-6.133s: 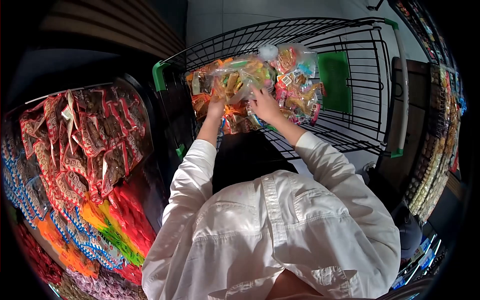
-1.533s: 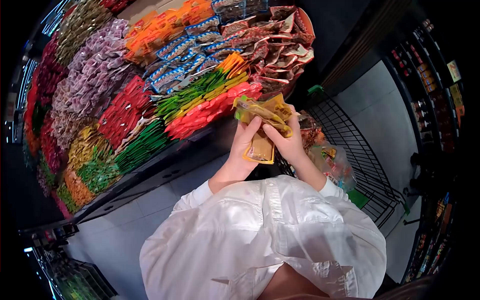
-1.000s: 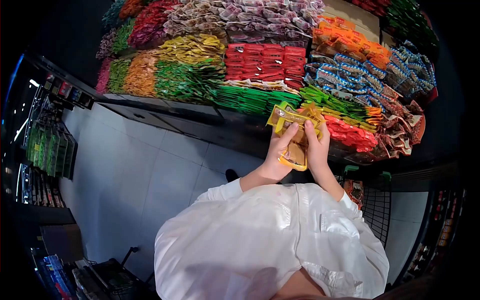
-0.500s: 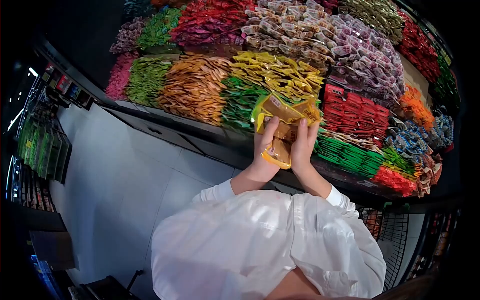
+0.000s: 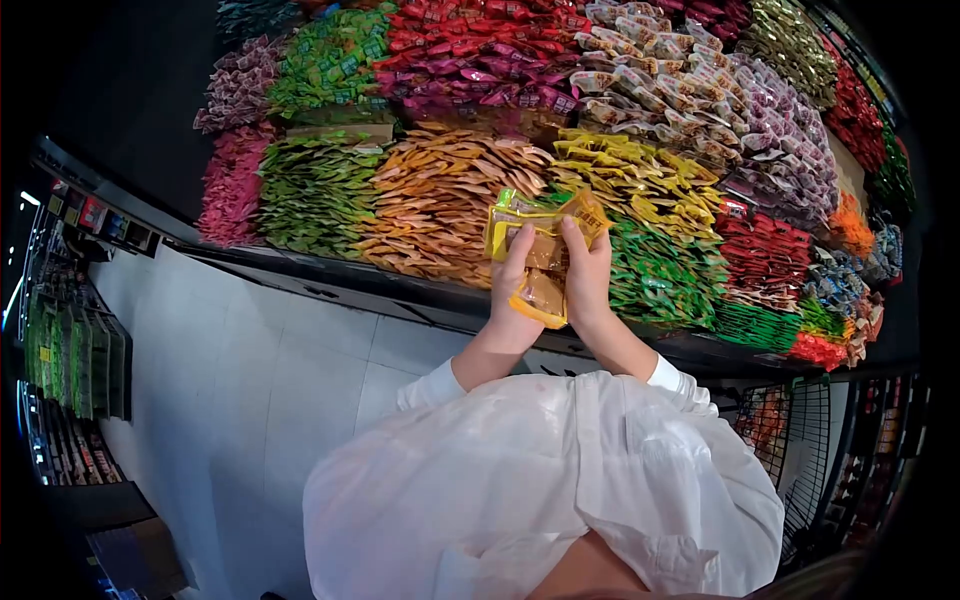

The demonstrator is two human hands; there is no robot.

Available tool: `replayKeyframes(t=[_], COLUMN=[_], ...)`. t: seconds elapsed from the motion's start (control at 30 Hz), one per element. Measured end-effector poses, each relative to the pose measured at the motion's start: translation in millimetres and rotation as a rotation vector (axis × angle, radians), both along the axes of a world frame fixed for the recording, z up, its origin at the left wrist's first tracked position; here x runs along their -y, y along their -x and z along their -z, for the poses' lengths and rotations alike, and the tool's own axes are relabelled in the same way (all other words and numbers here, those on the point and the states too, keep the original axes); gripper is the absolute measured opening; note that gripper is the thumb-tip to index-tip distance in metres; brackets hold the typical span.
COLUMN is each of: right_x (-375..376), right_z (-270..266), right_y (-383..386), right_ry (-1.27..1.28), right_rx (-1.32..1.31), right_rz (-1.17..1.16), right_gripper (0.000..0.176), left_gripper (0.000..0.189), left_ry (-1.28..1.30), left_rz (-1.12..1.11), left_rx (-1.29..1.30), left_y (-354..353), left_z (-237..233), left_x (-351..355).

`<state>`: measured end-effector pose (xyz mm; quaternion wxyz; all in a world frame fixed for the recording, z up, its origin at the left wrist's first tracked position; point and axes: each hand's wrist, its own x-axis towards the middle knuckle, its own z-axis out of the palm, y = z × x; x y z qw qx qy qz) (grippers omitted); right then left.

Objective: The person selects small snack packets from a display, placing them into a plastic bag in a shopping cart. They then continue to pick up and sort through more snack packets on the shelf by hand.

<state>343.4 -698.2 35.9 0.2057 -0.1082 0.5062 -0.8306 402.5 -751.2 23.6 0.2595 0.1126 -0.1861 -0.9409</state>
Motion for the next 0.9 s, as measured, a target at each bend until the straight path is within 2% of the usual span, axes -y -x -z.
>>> replayKeyframes(t=[0.03, 0.07, 0.23, 0.3, 0.4, 0.47, 0.53, 0.6, 0.67, 0.7, 0.73, 0.8, 0.83, 0.9], right_x=[8, 16, 47, 56, 70, 79, 79, 82, 83, 91, 86, 91, 92, 95], right_z=[-1, -1, 5, 14, 11, 6, 2, 6, 2, 9, 15, 24, 24, 27], right_y=[-3, -6, -15, -11, -4, 10, 27, 37, 39, 41, 41, 38, 37, 36], right_ry=[0.059, 0.120, 0.121, 0.232, 0.135, 0.170, 0.111, 0.129, -0.020, 0.008, -0.175, -0.348, -0.422, -0.480], right_rx=[0.017, 0.032, -0.122, -0.169, -0.315, -0.311, -0.280, -0.237, -0.343, -0.471, -0.549, -0.800, -1.050, -1.111], right_rz=[0.011, 0.020, 0.108, 0.148, 0.229, 0.285, 0.156, 0.142, 0.018, -0.009, -0.056, -0.039, 0.034, 0.034], right_gripper=[0.030, 0.030, 0.028, 0.031, 0.028, 0.024, 0.024, 0.025, 0.019, 0.019, 0.019, 0.019, 0.022, 0.022], left_gripper=[0.027, 0.027, 0.033, 0.035, 0.036, 0.035, 0.034, 0.032, 0.031, 0.032, 0.032, 0.034, 0.034, 0.036], left_ry=[-0.021, -0.028, -0.043, -0.052, -0.061, -0.036, -0.052, -0.087, -0.085, -0.071, -0.076, -0.090, -0.093, -0.072], left_rz=[-0.001, 0.003, 0.008, -0.021, -0.026, -0.139, -0.219, -0.320, -0.393, -0.387, -0.387, -0.389, -0.391, -0.376], left_rx=[-0.034, -0.037, -0.060, -0.067, -0.084, -0.022, 0.044, 0.129, 0.084, 0.034, 0.036, 0.057, 0.058, 0.053], left_y=[-1, -2, -13, -17, -23, -28, -36, -45, -51, -55, -57, -59, -59, -56], left_z=[-1, 0, -1, -1, 7, 15, 12, 12, 21, 24, 26, 29, 30, 32], left_x=[8, 14, 42, 52, 72, 89, 107, 123, 140, 145, 148, 151, 151, 149])
